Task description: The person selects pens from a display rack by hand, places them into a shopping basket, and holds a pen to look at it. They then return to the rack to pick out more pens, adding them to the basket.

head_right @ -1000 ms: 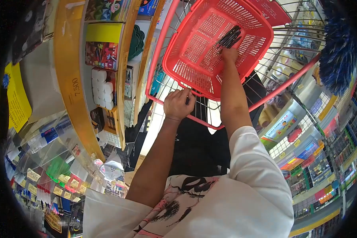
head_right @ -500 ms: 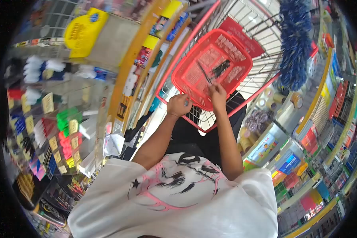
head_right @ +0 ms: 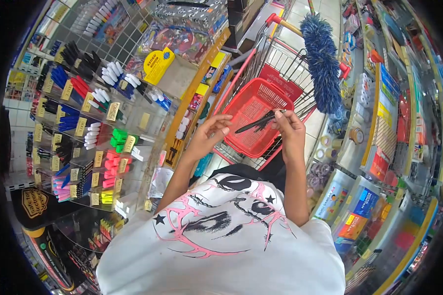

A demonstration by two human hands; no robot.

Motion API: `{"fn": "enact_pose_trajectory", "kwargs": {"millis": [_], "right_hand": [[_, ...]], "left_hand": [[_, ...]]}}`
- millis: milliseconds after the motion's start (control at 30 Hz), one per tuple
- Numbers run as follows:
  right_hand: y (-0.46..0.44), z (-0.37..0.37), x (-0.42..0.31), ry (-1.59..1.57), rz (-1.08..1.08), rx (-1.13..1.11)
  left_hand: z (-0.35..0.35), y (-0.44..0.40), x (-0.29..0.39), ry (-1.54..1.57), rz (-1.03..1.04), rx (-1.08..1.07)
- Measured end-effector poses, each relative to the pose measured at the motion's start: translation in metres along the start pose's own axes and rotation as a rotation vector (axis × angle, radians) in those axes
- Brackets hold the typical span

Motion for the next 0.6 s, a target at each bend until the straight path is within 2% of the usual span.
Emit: {"fn": "enact_pose_trajectory", "kwargs": {"millis": [33, 133, 300, 533, 600], "right_hand": [[0.003, 0.008, -0.003, -0.009, -0.01, -0.004], [0.01, 0.03, -0.006, -0.033, -0.002, -0.071], [0.017, 0.056, -0.004, -0.025, -0.004, -0.121], [0.025, 0.094, 0.009, -0.103, 0.001, -0.202], [0.03, 0.106, 0.006, 0.041, -0.129, -0.212]], "left_hand": [[0.0, 0.004, 0.012, 0.062, -0.023, 0.011], [0.003, 0.015, 0.03, -0.013, 0.029, 0.002], [0.002, 0.038, 0.042, 0.081, 0.067, 0.125], [-0.019, 0.076, 0.043, -0.027, 0.13, 0.407], [-0.022, 0.082, 0.043, -0.006, 0.124, 0.463]]}}
Point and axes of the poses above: each hand's wrist, its own y-axis away from the middle knuckle, its own z-axis out of the palm, x = y × z, the point moved 4 cm from there along -y, towards the middle knuckle, and after that the axes turned 8 degrees about -y, right-handed, at the moved point
